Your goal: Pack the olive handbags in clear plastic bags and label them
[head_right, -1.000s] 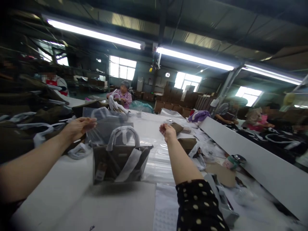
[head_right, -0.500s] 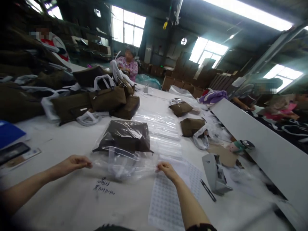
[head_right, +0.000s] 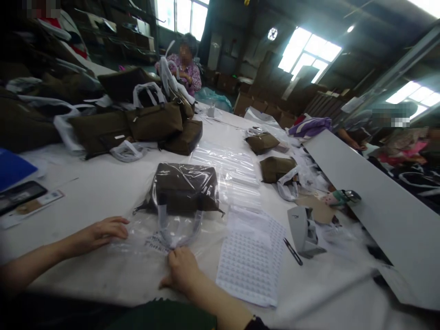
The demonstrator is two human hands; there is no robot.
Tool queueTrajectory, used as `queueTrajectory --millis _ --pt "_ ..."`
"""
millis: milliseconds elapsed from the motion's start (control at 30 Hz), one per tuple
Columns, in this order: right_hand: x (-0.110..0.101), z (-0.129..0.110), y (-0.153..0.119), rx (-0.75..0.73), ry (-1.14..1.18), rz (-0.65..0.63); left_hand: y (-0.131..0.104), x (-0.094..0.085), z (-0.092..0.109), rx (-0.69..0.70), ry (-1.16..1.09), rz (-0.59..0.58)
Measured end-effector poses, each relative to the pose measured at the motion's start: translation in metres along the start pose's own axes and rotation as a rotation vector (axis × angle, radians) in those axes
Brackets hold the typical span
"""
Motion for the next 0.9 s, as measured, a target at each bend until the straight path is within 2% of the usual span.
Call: queueTrajectory --millis 67,133,267,367,533,667,800,833,900 --pt "0.017 -0.001 0.004 0.084 -0.025 0.025 0.004 -0.004 0.01 0.028 0.053 0.085" --pt "0.018 0.002 0.003 0.168 0.113 0.076 0.012 -0.009 0.031 0.101 0.135 0.178" --pt "0.019 0.005 0.0 0.446 0.755 0.092 0.044 -0.008 0.084 0.228 0.384 0.357" --pt "0.033 0.001 0.006 0.585 0.981 0.039 0.07 0.009 0.105 0.203 0.529 0.53" --pt "0.047 -0.003 0.014 0.76 1.228 0.027 0.09 0.061 0.097 0.109 0.521 0.711" --pt "0.048 -0.002 0.019 0.736 1.216 0.009 0.091 0.1 0.088 0.065 0.489 0.861" --pt "0.049 -0.003 0.014 0.674 1.236 -0.03 0.096 0.123 0.085 0.038 0.508 0.996" --pt "0.045 -0.001 0.006 0.617 1.25 -0.05 0.097 0.126 0.085 0.044 0.515 1.006" --pt "0.028 0.008 -0.018 0.399 1.258 -0.076 0.096 0.128 0.085 0.06 0.526 1.014"
Point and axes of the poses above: each hand's wrist, its own y-axis towards the middle knuckle, its own x-axis out of the palm, z = x × y, the point moved 2 cm from there along y, towards the middle knuckle, and after that the axes turned 7 degrees about -x, right-handed, at the moved point
